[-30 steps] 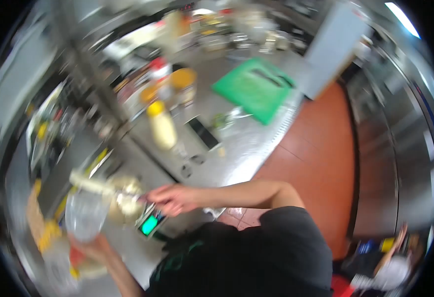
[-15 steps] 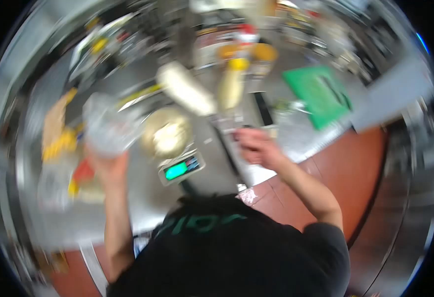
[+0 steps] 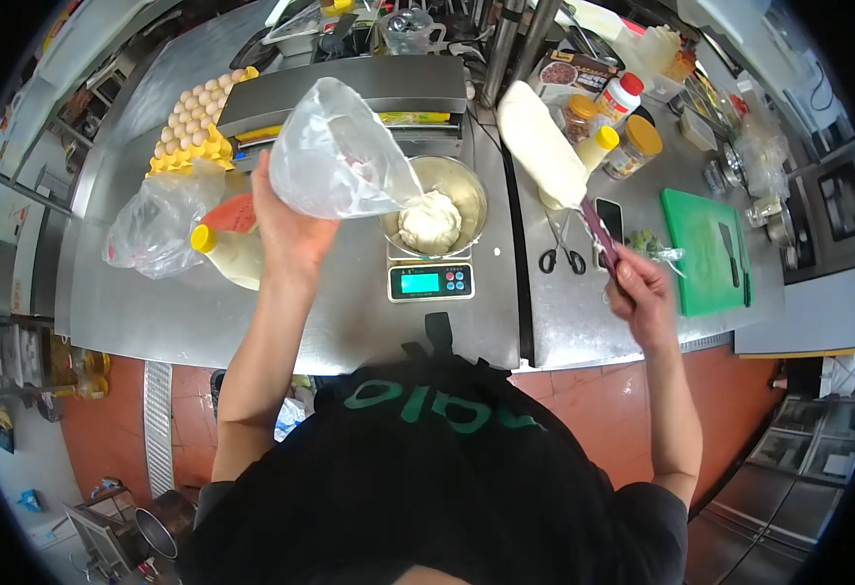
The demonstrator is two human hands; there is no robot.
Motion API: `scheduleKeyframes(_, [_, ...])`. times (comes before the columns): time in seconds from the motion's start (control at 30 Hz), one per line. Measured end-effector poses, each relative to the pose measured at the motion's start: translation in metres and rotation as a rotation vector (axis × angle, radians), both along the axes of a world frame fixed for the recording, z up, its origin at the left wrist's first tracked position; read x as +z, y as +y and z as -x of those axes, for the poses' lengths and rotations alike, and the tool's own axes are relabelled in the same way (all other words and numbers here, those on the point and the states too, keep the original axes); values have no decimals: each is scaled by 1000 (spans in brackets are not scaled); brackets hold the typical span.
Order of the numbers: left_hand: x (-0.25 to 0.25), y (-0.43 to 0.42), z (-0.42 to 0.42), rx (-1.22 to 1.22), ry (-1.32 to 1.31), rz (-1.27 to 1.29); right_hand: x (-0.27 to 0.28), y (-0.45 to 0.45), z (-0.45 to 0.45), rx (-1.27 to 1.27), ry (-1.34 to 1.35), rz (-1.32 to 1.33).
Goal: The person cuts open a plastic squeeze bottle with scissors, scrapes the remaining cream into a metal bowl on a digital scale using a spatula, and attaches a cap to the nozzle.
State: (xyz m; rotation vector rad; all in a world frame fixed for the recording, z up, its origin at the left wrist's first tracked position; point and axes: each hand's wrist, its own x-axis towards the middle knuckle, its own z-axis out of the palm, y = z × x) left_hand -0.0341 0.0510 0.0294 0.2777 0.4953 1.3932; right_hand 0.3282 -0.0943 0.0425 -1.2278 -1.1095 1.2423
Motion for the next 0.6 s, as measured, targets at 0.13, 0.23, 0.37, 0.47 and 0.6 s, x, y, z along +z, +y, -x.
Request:
scheduleKeyframes(0.13, [3,-2,9,7,0,-1,43,-1,3,-19,-162,-75])
scheduleKeyframes(0.23, [4,-2,11,13,31,-14,75,-2,23,-79,-664,-281])
scheduleKeyframes(0.37, [2,7,9,56,82,-50,90,8,30,-17,-943,-465])
scheduleKeyframes(0.47, [2,11,6,47,119,-68,100,16,33,54,-1056,-462])
scheduleKeyframes(0.6, [5,15,4,50,175,-106,102,24,32,84,-1013,-372])
